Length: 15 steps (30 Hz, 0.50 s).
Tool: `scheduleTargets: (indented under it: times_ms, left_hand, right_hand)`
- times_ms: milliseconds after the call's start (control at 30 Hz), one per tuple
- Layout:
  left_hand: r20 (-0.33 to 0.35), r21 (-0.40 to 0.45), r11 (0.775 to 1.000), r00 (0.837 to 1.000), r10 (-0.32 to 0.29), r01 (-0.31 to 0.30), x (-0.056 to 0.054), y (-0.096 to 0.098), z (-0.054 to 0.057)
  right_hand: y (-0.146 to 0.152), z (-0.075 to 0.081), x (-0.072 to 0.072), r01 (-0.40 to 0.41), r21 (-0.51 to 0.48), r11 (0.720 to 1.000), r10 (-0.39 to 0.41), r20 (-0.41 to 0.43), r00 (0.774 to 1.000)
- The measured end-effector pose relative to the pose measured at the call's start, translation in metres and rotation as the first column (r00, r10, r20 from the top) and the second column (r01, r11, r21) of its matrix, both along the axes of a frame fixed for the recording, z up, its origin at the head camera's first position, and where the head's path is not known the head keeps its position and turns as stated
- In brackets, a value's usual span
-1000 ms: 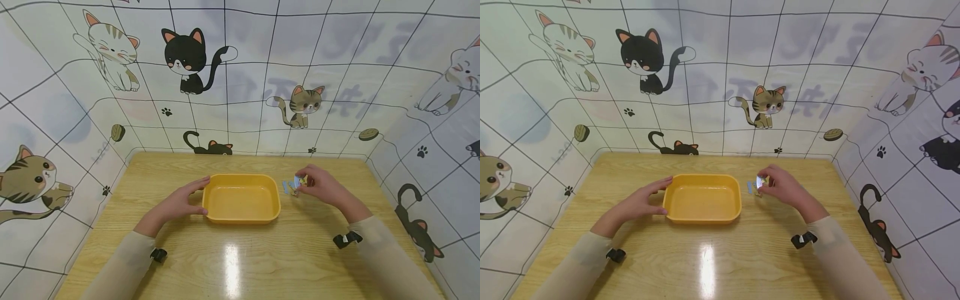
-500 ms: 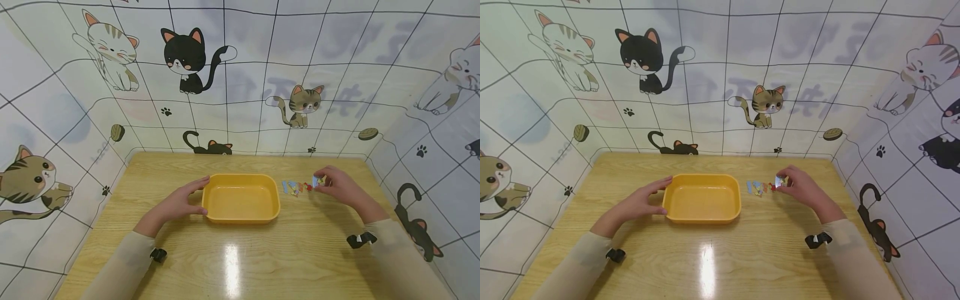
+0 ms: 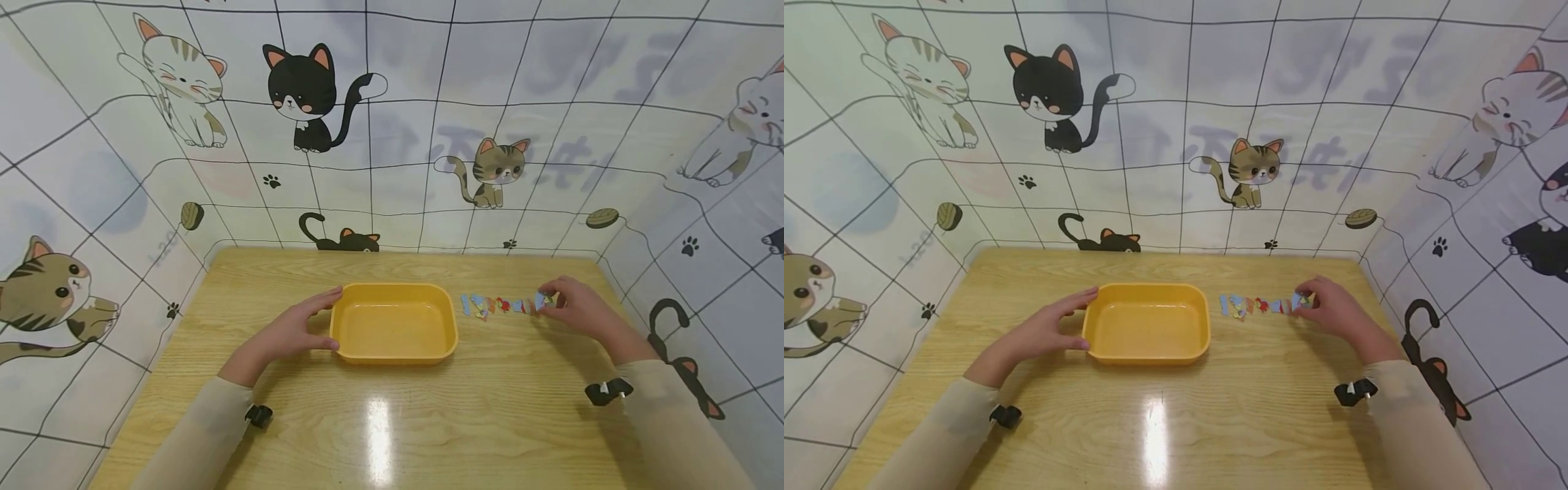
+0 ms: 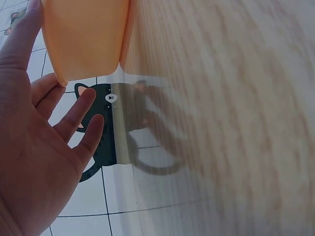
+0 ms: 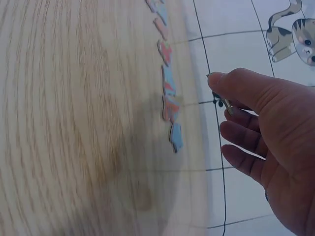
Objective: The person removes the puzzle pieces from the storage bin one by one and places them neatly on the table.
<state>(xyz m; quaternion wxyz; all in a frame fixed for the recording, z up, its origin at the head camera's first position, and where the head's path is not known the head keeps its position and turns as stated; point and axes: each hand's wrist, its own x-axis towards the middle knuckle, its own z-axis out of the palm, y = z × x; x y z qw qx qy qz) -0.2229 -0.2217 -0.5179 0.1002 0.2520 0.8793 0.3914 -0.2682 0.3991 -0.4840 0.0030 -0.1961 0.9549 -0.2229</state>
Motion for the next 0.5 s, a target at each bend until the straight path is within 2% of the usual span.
scheduleTargets:
  times_ms: [233, 500]
  left_hand:
    - [0.000, -0.003, 1.000, 1.000, 0.003, -0.003, 0.000, 0.000, 0.000]
    - [-0.008, 0.007, 1.000, 1.000, -0.005, 0.005, 0.001, 0.001, 0.002]
  right_hand:
    - [0.020, 0.000, 0.001, 0.012, 0.002, 1.000, -0.012, 0.028, 1.000]
    - [0.037, -0.011, -0.005, 0.028, 0.028, 0.999, -0.030, 0.069, 0.997]
